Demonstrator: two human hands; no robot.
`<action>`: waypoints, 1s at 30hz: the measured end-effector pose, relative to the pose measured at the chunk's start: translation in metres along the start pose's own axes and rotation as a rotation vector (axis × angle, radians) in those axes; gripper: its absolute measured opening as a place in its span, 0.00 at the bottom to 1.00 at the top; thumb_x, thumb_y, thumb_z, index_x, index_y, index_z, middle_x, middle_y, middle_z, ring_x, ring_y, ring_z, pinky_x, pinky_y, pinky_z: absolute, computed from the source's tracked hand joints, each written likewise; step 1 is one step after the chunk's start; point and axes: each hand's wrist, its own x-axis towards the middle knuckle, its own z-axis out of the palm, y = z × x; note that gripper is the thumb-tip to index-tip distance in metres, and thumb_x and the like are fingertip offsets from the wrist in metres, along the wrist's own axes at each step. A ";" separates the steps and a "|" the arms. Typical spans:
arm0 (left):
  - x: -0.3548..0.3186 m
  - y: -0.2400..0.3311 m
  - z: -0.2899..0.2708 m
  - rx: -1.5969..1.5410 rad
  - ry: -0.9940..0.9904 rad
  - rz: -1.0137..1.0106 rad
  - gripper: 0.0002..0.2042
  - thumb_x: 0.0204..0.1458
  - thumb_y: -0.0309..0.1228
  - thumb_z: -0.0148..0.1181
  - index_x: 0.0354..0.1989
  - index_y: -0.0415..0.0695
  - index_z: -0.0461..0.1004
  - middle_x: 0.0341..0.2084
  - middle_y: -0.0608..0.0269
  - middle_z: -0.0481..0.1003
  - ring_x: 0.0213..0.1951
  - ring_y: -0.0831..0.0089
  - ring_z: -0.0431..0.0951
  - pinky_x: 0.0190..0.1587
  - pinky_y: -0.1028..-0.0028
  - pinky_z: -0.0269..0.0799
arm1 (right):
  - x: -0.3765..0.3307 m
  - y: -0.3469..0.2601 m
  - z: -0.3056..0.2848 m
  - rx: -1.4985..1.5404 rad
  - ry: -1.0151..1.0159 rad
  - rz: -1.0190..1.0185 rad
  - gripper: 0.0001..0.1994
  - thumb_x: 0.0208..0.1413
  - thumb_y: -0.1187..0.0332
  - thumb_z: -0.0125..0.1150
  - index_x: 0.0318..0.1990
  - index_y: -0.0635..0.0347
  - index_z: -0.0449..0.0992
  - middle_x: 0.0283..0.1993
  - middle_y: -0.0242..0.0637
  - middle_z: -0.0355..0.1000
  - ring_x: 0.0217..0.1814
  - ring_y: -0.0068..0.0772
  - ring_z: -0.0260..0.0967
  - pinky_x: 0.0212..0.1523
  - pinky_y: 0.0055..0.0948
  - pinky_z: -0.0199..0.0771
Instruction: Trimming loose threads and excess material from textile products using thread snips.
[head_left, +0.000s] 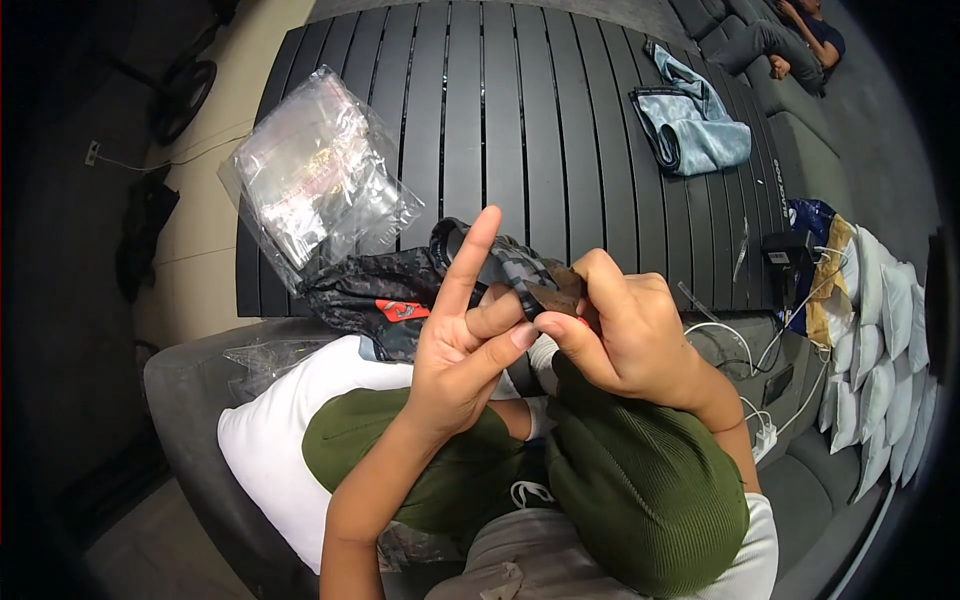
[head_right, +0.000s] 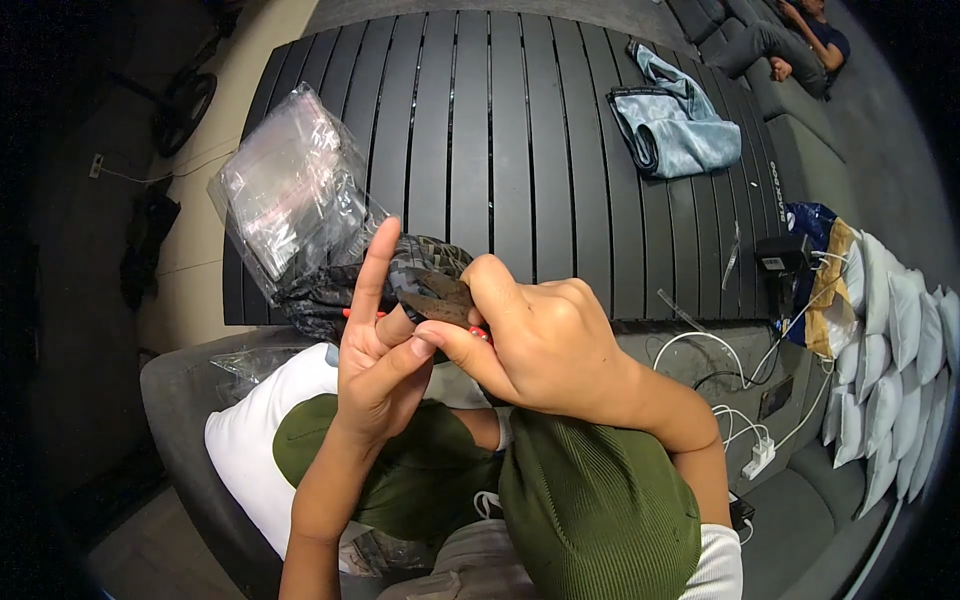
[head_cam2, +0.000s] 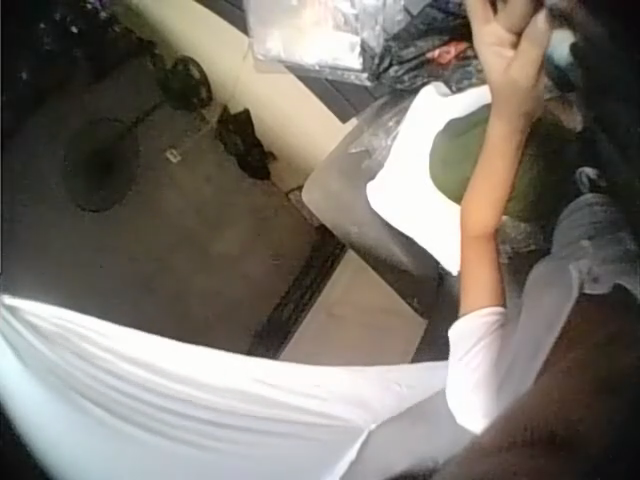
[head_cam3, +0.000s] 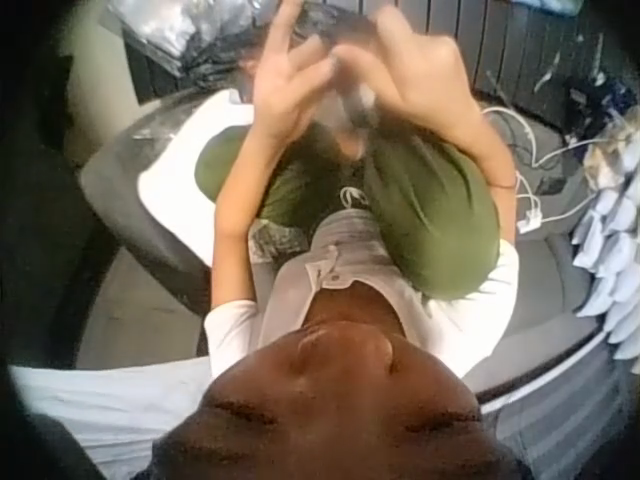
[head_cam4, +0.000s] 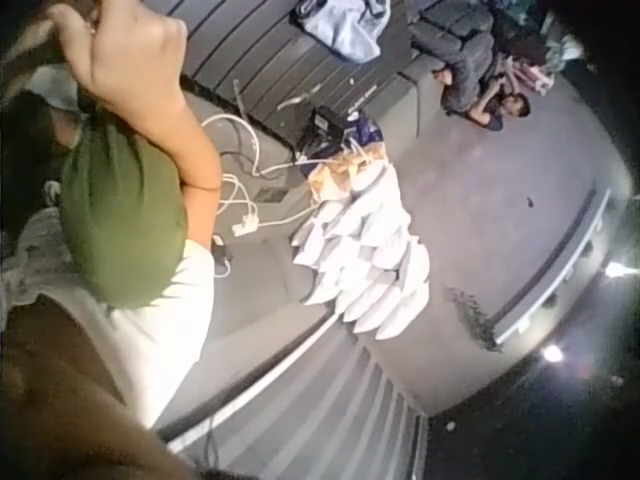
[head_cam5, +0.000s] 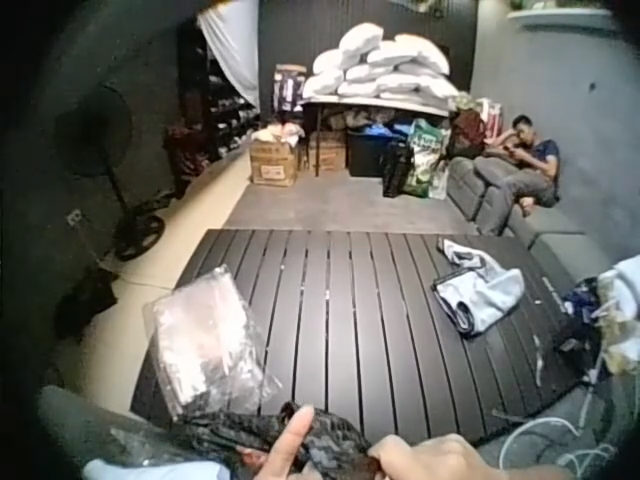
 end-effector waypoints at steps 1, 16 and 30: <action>0.000 0.000 0.000 -0.002 0.002 -0.001 0.37 0.48 0.16 0.47 0.62 0.43 0.29 0.46 0.56 0.69 0.52 0.77 0.60 0.57 0.74 0.47 | 0.000 0.000 0.000 -0.007 0.000 -0.004 0.16 0.47 0.61 0.59 0.26 0.64 0.62 0.11 0.31 0.62 0.09 0.28 0.62 0.10 0.23 0.59; 0.004 -0.001 0.002 -0.143 0.020 -0.004 0.38 0.47 0.13 0.44 0.63 0.45 0.29 0.45 0.56 0.68 0.51 0.78 0.62 0.54 0.77 0.52 | -0.002 0.011 0.012 0.056 0.048 -0.013 0.14 0.48 0.63 0.58 0.25 0.64 0.62 0.10 0.34 0.60 0.08 0.30 0.61 0.09 0.25 0.58; -0.001 -0.004 0.003 0.005 0.040 0.062 0.37 0.50 0.16 0.45 0.62 0.43 0.27 0.48 0.55 0.67 0.52 0.78 0.61 0.54 0.77 0.52 | -0.002 0.001 0.012 -0.011 0.078 0.001 0.15 0.46 0.61 0.60 0.23 0.63 0.63 0.10 0.30 0.60 0.07 0.27 0.60 0.09 0.22 0.58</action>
